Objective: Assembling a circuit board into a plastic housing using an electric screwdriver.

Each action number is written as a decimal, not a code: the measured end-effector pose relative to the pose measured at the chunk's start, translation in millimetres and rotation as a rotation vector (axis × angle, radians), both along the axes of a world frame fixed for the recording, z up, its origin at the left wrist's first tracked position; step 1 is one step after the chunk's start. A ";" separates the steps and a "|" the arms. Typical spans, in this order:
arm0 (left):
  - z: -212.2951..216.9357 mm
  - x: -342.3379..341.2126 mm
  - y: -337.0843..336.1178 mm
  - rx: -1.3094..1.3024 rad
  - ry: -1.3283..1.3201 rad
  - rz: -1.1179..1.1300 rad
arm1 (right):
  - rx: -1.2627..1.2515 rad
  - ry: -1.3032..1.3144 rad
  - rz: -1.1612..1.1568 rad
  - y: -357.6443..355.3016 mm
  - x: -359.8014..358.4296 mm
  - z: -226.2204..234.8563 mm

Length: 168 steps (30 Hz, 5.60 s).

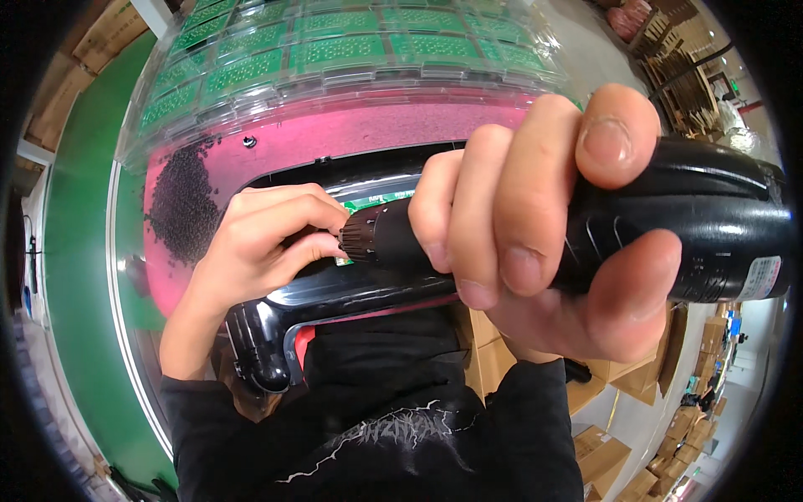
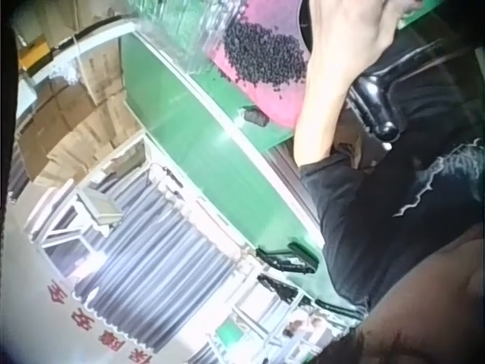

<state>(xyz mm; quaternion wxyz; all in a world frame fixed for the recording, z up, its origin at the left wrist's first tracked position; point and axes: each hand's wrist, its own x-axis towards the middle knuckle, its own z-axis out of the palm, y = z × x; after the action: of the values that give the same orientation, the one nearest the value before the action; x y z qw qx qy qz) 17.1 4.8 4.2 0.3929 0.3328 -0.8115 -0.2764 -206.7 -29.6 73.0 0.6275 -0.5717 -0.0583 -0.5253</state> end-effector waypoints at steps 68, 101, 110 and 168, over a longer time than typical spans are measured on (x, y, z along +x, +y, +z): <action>8.1 -1.2 -1.3 0.016 0.159 0.303 | 0.102 0.337 -0.161 17.1 23.9 -23.1; 5.2 -4.4 3.4 0.005 -0.034 -0.021 | 0.015 0.127 -0.369 22.1 19.8 5.7; 21.1 -7.7 8.3 0.252 -0.085 0.034 | -0.006 0.170 -0.439 23.1 -1.1 4.6; 33.1 -10.0 19.1 0.099 -0.543 0.285 | 0.315 -0.050 -0.924 53.1 -160.9 -24.8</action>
<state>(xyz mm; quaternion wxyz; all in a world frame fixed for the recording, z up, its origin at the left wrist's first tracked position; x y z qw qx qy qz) 7.1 23.9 37.3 0.1796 0.5235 -0.8176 -0.1589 -367.6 23.4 48.1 0.4061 -0.4234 0.2666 -0.7647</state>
